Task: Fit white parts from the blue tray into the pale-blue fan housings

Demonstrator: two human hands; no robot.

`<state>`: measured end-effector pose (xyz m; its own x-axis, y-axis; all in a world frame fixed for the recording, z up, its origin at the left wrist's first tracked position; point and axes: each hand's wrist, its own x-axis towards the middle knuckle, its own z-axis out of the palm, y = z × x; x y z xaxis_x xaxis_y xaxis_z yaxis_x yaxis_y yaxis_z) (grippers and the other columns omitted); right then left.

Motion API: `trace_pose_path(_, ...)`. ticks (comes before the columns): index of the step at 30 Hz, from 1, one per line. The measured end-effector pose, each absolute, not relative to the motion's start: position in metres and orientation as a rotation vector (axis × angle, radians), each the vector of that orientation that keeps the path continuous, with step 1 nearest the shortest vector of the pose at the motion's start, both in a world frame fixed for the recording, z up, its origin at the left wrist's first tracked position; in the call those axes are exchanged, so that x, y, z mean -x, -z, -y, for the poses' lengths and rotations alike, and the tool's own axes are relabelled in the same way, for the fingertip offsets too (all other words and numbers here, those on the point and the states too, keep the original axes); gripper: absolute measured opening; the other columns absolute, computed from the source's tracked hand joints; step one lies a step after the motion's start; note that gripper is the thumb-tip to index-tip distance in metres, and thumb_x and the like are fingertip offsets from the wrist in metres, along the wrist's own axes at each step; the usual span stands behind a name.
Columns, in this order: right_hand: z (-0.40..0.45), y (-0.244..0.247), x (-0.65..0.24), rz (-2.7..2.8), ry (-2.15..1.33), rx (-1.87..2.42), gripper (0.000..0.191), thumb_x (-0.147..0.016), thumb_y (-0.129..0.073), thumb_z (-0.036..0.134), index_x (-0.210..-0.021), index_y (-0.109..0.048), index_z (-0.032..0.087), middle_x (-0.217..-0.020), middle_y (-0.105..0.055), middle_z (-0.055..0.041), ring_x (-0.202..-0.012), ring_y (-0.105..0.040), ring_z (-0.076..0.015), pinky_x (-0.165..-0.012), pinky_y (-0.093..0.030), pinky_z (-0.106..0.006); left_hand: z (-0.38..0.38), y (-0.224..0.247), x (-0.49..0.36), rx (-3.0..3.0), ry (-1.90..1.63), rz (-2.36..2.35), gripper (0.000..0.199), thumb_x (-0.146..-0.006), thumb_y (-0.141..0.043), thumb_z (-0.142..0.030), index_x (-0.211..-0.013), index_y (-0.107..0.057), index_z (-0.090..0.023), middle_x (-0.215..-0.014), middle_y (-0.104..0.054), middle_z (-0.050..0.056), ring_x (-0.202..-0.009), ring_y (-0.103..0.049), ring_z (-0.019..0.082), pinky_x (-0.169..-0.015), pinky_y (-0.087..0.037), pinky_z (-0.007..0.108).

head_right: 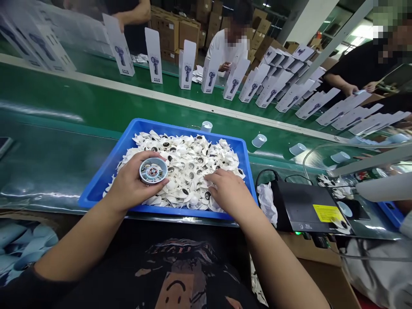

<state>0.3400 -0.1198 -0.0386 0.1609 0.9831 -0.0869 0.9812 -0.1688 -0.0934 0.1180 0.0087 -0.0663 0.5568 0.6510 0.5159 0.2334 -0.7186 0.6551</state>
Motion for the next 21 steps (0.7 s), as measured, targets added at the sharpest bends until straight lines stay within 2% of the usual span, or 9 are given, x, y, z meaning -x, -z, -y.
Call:
trace_pose_path(4, 0.105, 0.027, -0.331, 2.13, -0.292, 2.428, 0.026, -0.085, -0.06, 0.005, -0.106, -0.067, 0.019, -0.109, -0.062, -0.0071, -0.103, -0.057, -0.0252, -0.089, -0.048, -0.041, -0.008, 0.07, -0.118, -2.174, -1.18, -0.69, 0.051, -0.073, -0.074, -0.027, -0.118, -0.05, -0.021, -0.108, -0.063, 0.004, -0.097, -0.064, 0.02, -0.083, -0.053, 0.03)
trace_pose_path(7, 0.096, 0.022, -0.324, 2.153, -0.361, 2.45, 0.019, -0.081, -0.058, 0.001, -0.094, -0.065, 0.013, -0.093, -0.061, -0.0059, -0.091, -0.058, -0.0225, -0.087, -0.047, -0.043, -0.006, 0.07, -0.117, -2.099, -1.184, -0.751, 0.062, -0.066, -0.082, -0.031, -0.118, -0.049, -0.021, -0.107, -0.062, 0.003, -0.092, -0.064, 0.019, -0.079, -0.054, 0.03)
trace_pose_path(10, 0.093, 0.017, -0.322, 2.015, -0.4, 2.423, 0.011, -0.075, -0.058, -0.001, -0.077, -0.06, 0.01, -0.077, -0.056, -0.0056, -0.082, -0.057, -0.022, -0.091, -0.043, -0.049, 0.001, 0.064, -0.113, -2.083, -1.117, -0.819, 0.056, -0.065, -0.085, -0.036, -0.11, -0.054, -0.022, -0.107, -0.062, 0.004, -0.096, -0.064, 0.022, -0.084, -0.054, 0.035)
trace_pose_path(13, 0.102, 0.01, -0.322, 1.777, -0.493, 2.206, 0.005, -0.073, -0.058, 0.014, -0.078, -0.057, 0.012, -0.081, -0.057, -0.01, -0.083, -0.055, -0.0251, -0.09, -0.041, -0.051, 0.015, 0.056, -0.106, -2.146, -1.004, -0.706, 0.048, -0.071, -0.081, -0.036, -0.111, -0.059, -0.024, -0.13, -0.058, 0.007, -0.122, -0.056, 0.028, -0.103, -0.046, 0.042)
trace_pose_path(14, 0.107, 0.009, -0.322, 1.692, -0.57, 2.086, 0.015, -0.074, -0.058, 0.025, -0.084, -0.056, 0.013, -0.086, -0.058, -0.0113, -0.084, -0.056, -0.0252, -0.087, -0.043, -0.048, 0.02, 0.053, -0.104, -2.147, -0.94, -0.654, 0.047, -0.073, -0.079, -0.034, -0.115, -0.059, -0.025, -0.132, -0.058, 0.007, -0.124, -0.055, 0.028, -0.105, -0.045, 0.042)
trace_pose_path(17, 0.123, 0.013, -0.317, 1.421, -0.905, 1.708, 0.048, -0.074, -0.044, 0.054, -0.104, -0.05, 0.016, -0.093, -0.06, -0.0113, -0.079, -0.059, -0.0213, -0.073, -0.05, -0.036, 0.035, 0.048, -0.101, -2.128, -0.758, -0.577, 0.054, -0.073, -0.072, -0.025, -0.124, -0.054, -0.026, -0.119, -0.065, 0.004, -0.107, -0.064, 0.023, -0.094, -0.051, 0.036)
trace_pose_path(19, 0.129, 0.021, -0.312, 1.253, -1.111, 1.521, 0.055, -0.072, -0.042, 0.058, -0.107, -0.047, 0.016, -0.087, -0.061, -0.0097, -0.073, -0.061, -0.0191, -0.069, -0.052, -0.033, 0.042, 0.047, -0.103, -2.162, -0.709, -0.598, 0.06, -0.069, -0.076, -0.024, -0.124, -0.052, -0.025, -0.112, -0.066, 0.002, -0.099, -0.066, 0.022, -0.086, -0.053, 0.034)
trace_pose_path(21, 0.132, 0.029, -0.308, 1.132, -1.245, 1.39, 0.052, -0.071, -0.047, 0.056, -0.103, -0.049, 0.016, -0.08, -0.06, -0.0078, -0.069, -0.061, -0.0174, -0.068, -0.052, -0.032, 0.044, 0.048, -0.108, -2.213, -0.703, -0.615, 0.064, -0.066, -0.084, -0.029, -0.122, -0.053, -0.024, -0.111, -0.067, 0.002, -0.098, -0.066, 0.022, -0.085, -0.052, 0.034)
